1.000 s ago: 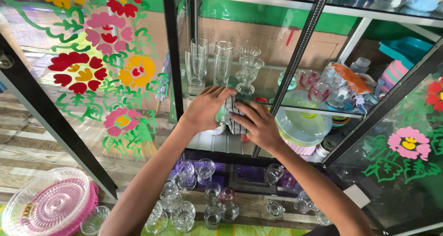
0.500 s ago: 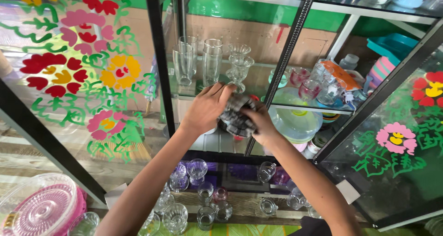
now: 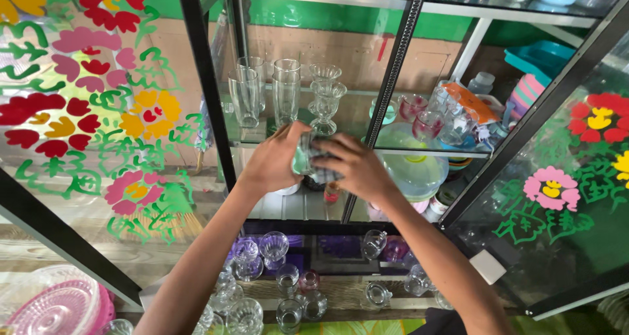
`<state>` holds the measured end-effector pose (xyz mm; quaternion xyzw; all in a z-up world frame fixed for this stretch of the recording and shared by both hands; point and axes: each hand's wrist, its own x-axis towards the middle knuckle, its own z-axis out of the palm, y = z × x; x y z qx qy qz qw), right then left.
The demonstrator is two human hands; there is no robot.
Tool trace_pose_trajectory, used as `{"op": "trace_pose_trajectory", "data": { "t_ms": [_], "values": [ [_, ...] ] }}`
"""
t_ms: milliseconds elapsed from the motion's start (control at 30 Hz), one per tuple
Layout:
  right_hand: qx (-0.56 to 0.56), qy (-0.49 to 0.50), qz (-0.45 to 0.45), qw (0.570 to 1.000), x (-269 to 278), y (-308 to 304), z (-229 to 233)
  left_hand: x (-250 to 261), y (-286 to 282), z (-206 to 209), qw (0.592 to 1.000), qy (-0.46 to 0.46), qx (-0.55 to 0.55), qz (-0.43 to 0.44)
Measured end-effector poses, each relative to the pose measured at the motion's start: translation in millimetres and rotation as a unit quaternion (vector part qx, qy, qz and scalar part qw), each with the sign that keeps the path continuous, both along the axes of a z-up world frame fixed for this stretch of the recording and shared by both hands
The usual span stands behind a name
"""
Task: The person cleans various glass items with a cloth while taking them out of a glass display cabinet.
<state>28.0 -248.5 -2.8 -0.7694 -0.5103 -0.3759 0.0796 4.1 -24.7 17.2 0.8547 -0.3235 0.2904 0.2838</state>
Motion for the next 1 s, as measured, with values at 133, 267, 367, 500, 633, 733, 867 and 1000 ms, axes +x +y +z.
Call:
{"op": "trace_pose_trajectory", "data": {
  "t_ms": [133,267,367,500,633,733,867,1000],
  "values": [
    [0.03,0.014,-0.013,0.999,-6,-18,21,0,5,3,0.997,0.036,-0.053,-0.042],
    [0.028,-0.053,0.001,0.998,-7,-15,21,0,3,8,0.994,0.048,-0.072,-0.071],
    [0.019,-0.087,-0.025,0.996,-3,-10,12,-3,-1,11,0.994,0.051,-0.061,-0.076],
    [0.009,-0.009,-0.019,1.0,6,-11,-1,-3,-3,11,0.997,0.042,-0.043,-0.054],
    [0.056,0.141,-0.008,0.988,14,-9,-12,0,-10,6,0.999,-0.001,-0.022,-0.023],
    [0.09,0.327,0.046,0.94,18,-15,-9,0,-13,5,0.999,-0.029,0.011,0.009],
    [0.129,0.51,0.165,0.834,19,-24,-7,1,-12,10,0.999,-0.038,0.007,0.028],
    [0.12,0.369,0.084,0.918,15,-13,-20,2,-13,10,0.999,-0.023,-0.001,0.025]
  ]
}}
